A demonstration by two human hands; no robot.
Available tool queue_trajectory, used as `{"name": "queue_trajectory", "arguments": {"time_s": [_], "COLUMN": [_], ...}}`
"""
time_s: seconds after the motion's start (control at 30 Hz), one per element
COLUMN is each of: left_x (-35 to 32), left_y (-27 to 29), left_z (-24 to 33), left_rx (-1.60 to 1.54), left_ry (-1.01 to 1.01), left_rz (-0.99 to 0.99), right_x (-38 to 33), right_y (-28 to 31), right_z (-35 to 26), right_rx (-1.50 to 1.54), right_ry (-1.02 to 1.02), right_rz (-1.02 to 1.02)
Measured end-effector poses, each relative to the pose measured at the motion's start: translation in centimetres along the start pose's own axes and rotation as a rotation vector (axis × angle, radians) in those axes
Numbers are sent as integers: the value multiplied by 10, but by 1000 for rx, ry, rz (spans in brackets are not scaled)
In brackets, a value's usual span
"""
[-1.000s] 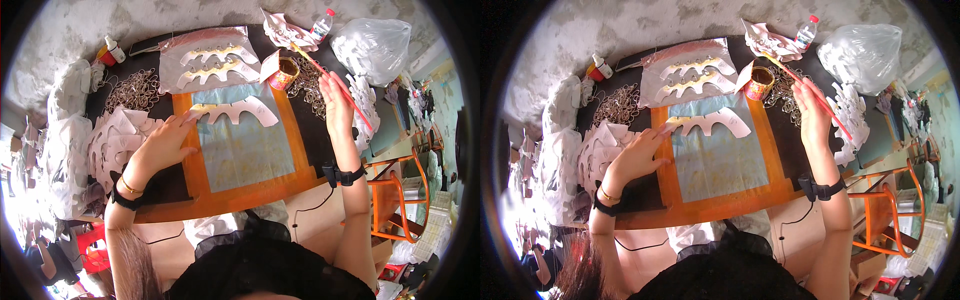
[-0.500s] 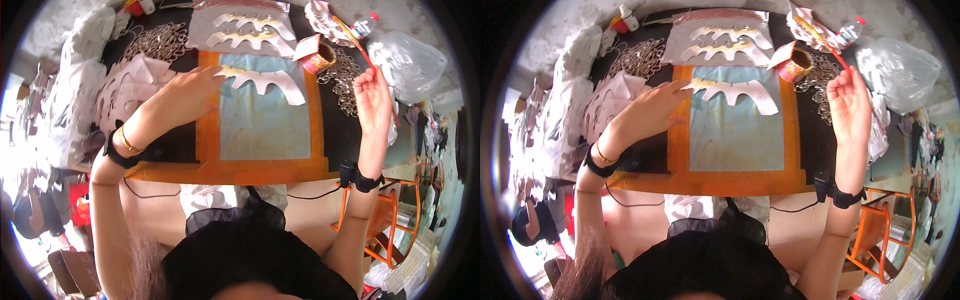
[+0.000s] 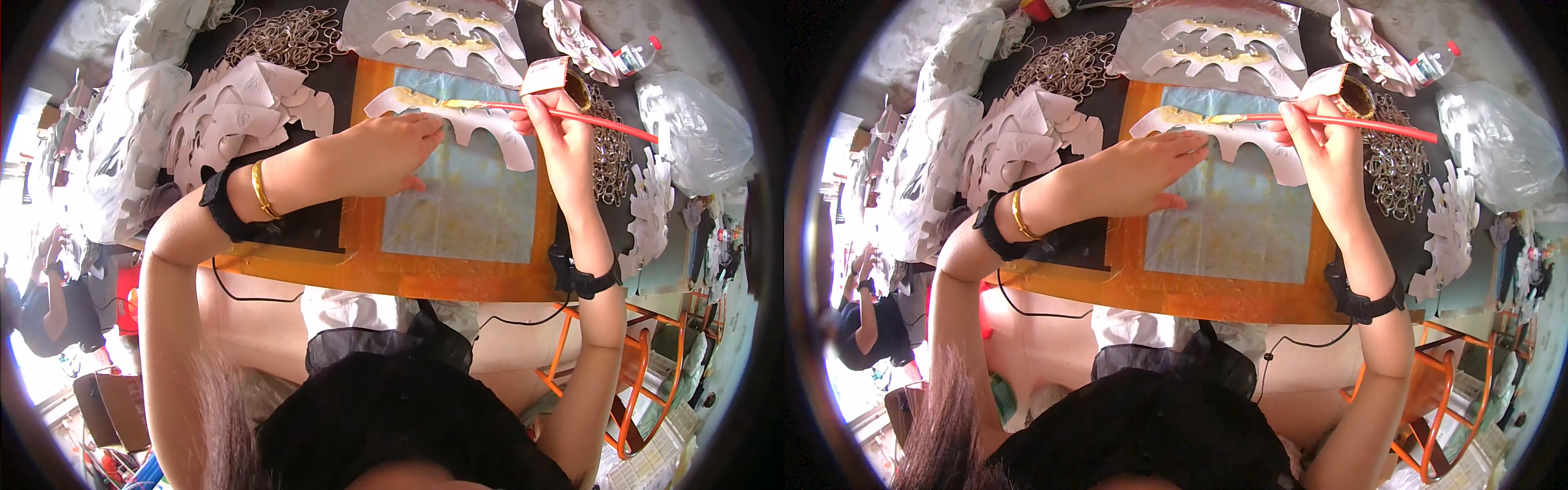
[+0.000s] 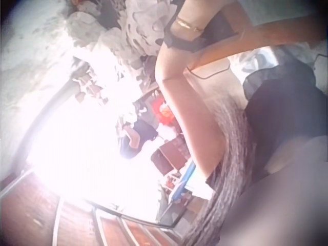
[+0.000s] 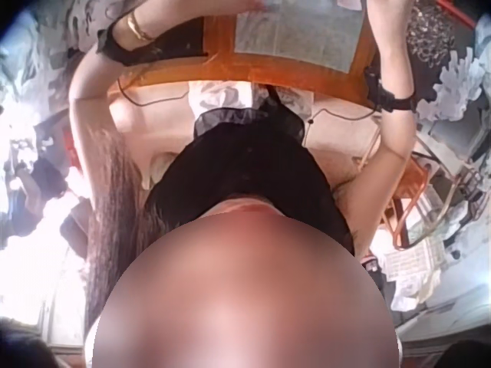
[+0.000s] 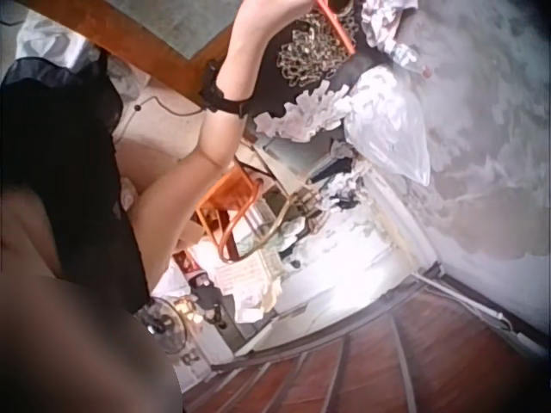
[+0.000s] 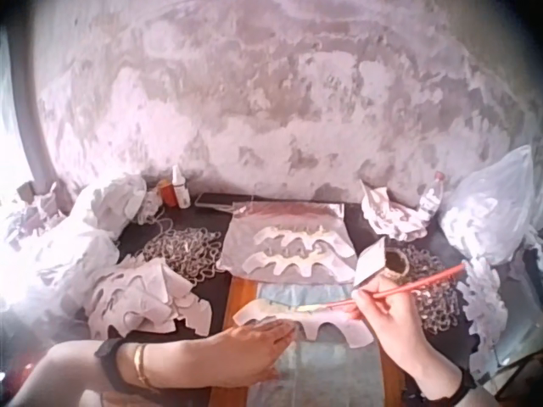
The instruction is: The person applies glue to a white cutout using a brush, then places metal rings onto the glued surface by hand and applies more glue over the rings.
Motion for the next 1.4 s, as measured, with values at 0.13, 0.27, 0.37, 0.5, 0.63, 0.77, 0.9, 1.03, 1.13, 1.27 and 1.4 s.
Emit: {"name": "queue_trajectory", "arguments": {"time_s": [0.13,0.27,0.37,0.5,0.63,0.77,0.9,1.03,1.13,1.27,1.4], "left_x": [1,-1,0,0,-1,1,1,1,1,2,1], "left_y": [-3,-4,-5,-5,-4,-4,-3,-3,-3,-1,-1], "left_z": [-4,-4,-6,-6,-5,-4,-4,-4,-3,-2,-3], "left_rx": [-35,-25,-21,-24,-14,-26,-13,-11,-12,-33,-30], "left_ry": [11,-11,-17,-14,-7,6,-8,-20,7,-12,2], "left_rz": [-45,22,31,30,33,8,25,42,14,37,25], "right_x": [1,0,1,1,1,1,3,2,3,1,0], "right_y": [0,-3,-3,-6,-7,-6,-4,-6,-6,-7,-6], "right_z": [2,-2,-1,-2,1,2,1,2,3,2,0], "right_rx": [-20,-40,-39,-55,-49,-45,-58,-61,-51,-45,-67], "right_ry": [-10,32,42,57,39,64,89,59,66,89,100], "right_rz": [-8,9,15,19,19,24,16,24,27,19,7]}}
Point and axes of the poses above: each hand's wrist, its own x-axis towards the middle knuckle, its own y-axis out of the back of the hand, z = x × y, the point moved 7 cm from there along x, towards the middle knuckle, and after that the axes turned 3 degrees about z, right-handed, at the moved point
